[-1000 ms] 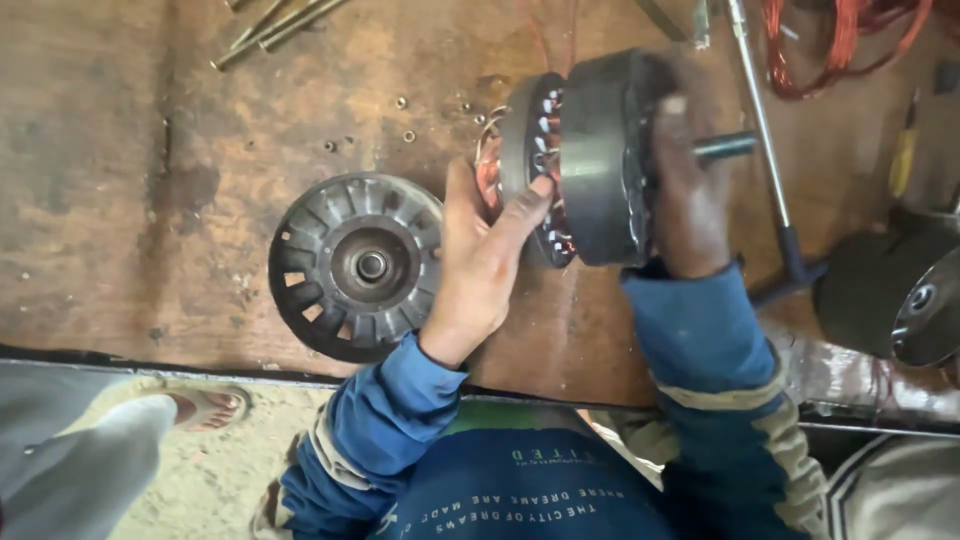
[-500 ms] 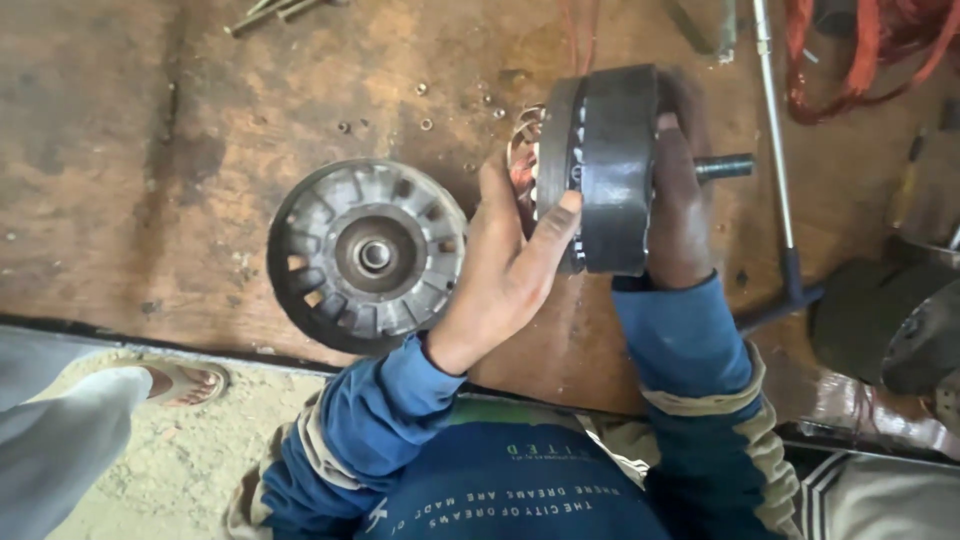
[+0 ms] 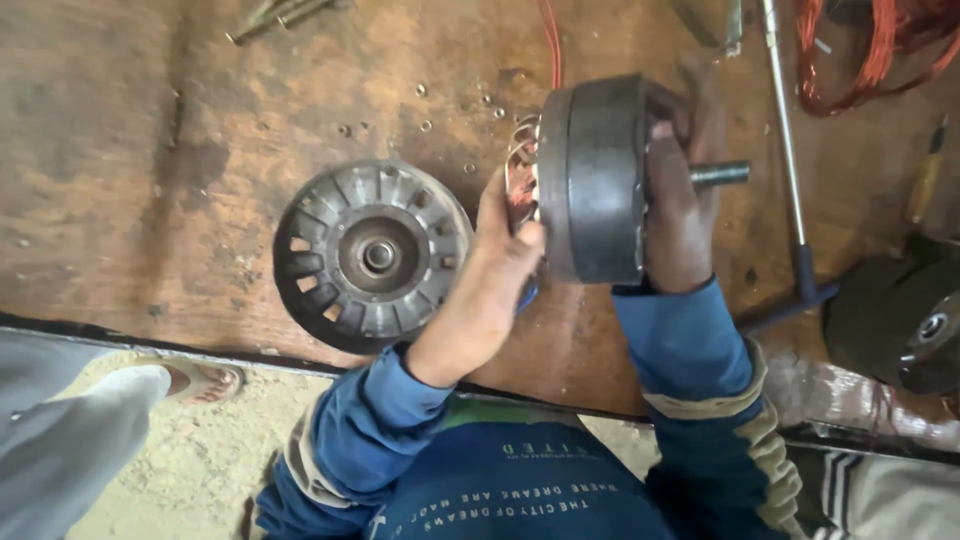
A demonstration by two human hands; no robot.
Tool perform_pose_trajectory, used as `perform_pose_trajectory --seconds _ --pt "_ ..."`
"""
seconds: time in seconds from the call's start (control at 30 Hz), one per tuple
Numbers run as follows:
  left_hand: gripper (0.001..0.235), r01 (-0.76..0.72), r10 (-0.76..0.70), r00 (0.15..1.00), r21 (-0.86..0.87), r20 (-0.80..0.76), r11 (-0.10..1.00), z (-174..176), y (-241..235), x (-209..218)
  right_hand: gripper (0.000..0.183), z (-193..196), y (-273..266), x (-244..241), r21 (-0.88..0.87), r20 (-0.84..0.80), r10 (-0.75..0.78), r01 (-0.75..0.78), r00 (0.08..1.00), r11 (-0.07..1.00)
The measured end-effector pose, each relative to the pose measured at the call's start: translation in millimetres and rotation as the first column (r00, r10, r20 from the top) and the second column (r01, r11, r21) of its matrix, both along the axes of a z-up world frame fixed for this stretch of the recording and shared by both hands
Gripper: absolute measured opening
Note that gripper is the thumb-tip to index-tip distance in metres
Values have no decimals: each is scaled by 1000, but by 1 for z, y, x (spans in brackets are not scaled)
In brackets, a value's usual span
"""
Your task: The recorder is disassembling and repairing a ceiling fan motor on a workshop bench, handling the stator and rotor components.
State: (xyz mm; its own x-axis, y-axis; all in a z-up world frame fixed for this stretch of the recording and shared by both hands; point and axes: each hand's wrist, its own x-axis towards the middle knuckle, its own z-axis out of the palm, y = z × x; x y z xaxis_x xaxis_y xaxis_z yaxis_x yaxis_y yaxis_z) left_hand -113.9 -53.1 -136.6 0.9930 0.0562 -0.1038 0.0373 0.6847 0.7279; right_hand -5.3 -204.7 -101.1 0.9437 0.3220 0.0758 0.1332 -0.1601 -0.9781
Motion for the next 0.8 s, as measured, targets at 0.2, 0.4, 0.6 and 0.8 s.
perform_pose_trajectory --seconds 0.2,0.4,0.6,0.8 --pt "104 -120 101 991 264 84 957 23 -11 7 47 -14 -6 -5 53 24 -38 37 999 998" --pt "112 -190 129 982 653 141 734 36 -34 19 60 -21 -41 13 523 -384 317 -78 867 849" --pt "117 -182 -78 961 819 266 545 35 -53 25 67 -11 -101 -10 726 -466 430 57 774 685" --pt "118 -161 -178 950 892 256 423 46 -48 29 72 -11 -143 -65 525 -417 74 173 906 833"
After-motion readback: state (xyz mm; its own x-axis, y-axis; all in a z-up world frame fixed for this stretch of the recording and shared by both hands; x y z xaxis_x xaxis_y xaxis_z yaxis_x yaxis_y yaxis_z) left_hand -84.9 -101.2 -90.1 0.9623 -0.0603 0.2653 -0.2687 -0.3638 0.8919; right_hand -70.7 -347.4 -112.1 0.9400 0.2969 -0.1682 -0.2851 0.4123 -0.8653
